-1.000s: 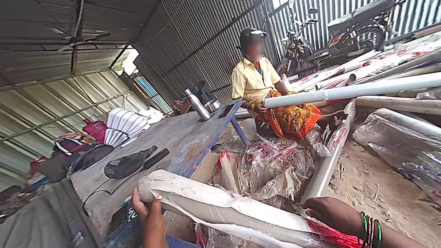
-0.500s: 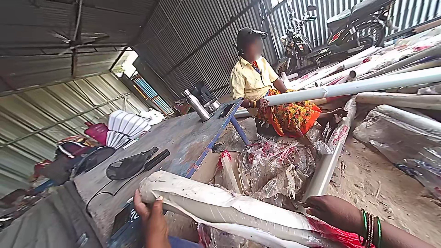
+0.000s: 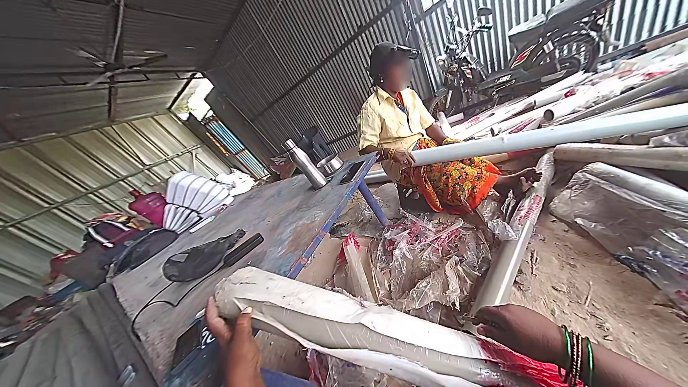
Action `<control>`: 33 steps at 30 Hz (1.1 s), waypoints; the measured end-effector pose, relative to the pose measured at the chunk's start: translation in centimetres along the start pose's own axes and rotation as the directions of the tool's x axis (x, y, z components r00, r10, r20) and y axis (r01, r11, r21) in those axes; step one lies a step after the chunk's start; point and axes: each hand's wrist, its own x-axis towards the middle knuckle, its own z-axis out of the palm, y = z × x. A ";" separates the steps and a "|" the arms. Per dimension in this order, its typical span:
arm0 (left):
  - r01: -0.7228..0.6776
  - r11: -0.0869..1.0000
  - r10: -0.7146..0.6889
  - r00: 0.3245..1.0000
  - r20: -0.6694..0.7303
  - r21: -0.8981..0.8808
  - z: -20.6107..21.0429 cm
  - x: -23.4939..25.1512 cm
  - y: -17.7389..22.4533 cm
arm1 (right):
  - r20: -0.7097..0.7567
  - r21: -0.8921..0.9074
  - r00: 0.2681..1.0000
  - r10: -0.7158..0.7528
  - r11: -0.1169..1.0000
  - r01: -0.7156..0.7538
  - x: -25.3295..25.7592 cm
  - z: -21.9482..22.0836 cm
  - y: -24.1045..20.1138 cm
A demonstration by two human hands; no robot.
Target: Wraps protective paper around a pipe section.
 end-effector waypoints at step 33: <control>0.021 0.999 -0.021 1.000 0.002 0.048 -0.1 0.3 0.4 | 0.037 -0.051 0.999 0.014 0.999 -0.012 0.7 0.2 0.8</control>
